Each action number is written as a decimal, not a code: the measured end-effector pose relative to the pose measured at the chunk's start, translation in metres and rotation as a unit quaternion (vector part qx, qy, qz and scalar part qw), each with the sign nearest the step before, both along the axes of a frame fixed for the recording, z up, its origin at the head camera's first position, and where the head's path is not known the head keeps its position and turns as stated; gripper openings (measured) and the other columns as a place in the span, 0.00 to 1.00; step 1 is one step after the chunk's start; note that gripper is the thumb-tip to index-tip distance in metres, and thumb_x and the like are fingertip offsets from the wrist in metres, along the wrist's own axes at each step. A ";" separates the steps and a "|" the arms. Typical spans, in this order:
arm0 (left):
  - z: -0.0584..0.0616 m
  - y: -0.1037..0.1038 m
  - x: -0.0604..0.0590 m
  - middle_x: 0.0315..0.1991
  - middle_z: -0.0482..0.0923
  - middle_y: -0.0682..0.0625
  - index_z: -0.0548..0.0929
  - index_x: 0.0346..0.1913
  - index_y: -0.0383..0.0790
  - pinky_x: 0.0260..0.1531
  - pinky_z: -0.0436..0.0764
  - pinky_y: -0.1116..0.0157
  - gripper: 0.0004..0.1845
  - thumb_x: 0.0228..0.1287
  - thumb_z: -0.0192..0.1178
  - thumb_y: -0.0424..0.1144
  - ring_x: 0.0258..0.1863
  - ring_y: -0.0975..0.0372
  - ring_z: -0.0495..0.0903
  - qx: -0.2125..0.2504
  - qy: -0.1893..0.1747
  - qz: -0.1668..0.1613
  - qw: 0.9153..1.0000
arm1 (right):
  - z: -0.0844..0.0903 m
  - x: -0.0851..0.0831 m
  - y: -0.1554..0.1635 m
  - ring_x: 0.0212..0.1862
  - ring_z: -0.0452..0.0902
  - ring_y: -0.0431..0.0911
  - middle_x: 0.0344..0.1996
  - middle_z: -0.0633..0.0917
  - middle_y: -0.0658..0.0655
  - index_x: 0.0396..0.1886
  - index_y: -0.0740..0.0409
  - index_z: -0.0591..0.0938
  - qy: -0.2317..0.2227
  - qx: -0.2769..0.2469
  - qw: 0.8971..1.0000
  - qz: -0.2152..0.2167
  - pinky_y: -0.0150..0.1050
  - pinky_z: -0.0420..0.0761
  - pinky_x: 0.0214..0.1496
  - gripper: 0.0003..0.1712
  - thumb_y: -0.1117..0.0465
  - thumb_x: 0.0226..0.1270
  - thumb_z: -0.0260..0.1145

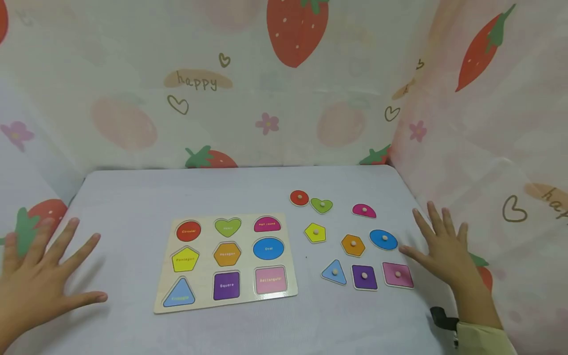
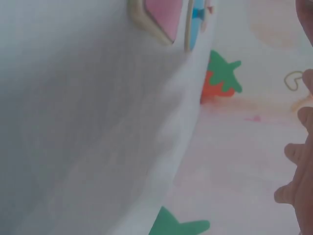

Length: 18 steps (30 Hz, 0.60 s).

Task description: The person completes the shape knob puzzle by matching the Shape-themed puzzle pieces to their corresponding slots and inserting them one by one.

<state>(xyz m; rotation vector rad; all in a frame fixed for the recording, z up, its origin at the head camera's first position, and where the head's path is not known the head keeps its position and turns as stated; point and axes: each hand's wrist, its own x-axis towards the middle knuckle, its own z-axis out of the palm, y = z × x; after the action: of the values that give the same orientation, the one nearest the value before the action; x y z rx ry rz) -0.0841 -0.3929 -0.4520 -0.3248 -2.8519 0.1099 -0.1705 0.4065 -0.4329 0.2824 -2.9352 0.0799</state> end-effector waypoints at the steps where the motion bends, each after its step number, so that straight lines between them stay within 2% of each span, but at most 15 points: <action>1: 0.001 0.001 -0.001 0.84 0.23 0.52 0.38 0.82 0.71 0.70 0.19 0.32 0.71 0.36 0.66 0.83 0.81 0.47 0.19 0.003 -0.003 -0.002 1.000 | 0.001 -0.001 -0.002 0.82 0.24 0.66 0.84 0.34 0.58 0.85 0.43 0.44 0.003 -0.001 1.000 0.001 0.80 0.26 0.71 0.62 0.27 0.62 0.64; 6: 0.006 0.009 -0.004 0.84 0.22 0.50 0.40 0.83 0.66 0.68 0.15 0.31 0.70 0.40 0.68 0.80 0.80 0.46 0.16 0.024 -0.019 -0.015 0.999 | 0.005 -0.005 -0.013 0.82 0.24 0.64 0.84 0.37 0.58 0.85 0.43 0.45 0.020 -0.018 0.999 0.017 0.79 0.28 0.72 0.61 0.29 0.63 0.65; 12: 0.005 0.015 -0.007 0.84 0.24 0.48 0.41 0.83 0.64 0.67 0.15 0.31 0.71 0.39 0.69 0.80 0.80 0.45 0.17 0.026 -0.014 -0.025 0.999 | 0.004 -0.012 -0.026 0.83 0.26 0.62 0.84 0.37 0.57 0.85 0.43 0.46 0.027 -0.036 0.999 0.030 0.76 0.27 0.74 0.60 0.30 0.63 0.66; 18: 0.005 0.026 -0.011 0.84 0.27 0.45 0.42 0.84 0.61 0.67 0.14 0.32 0.70 0.41 0.70 0.77 0.80 0.45 0.17 0.035 -0.019 -0.055 0.998 | 0.004 -0.019 -0.038 0.84 0.29 0.61 0.85 0.40 0.56 0.85 0.43 0.48 0.035 -0.079 0.994 0.063 0.73 0.27 0.76 0.58 0.33 0.65 0.66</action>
<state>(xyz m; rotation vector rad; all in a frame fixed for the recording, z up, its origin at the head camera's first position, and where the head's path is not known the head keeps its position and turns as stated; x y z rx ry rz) -0.0954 -0.3668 -0.4466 -0.4737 -2.8594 -0.0169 -0.1895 0.3689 -0.4290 0.4363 -2.8196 0.3116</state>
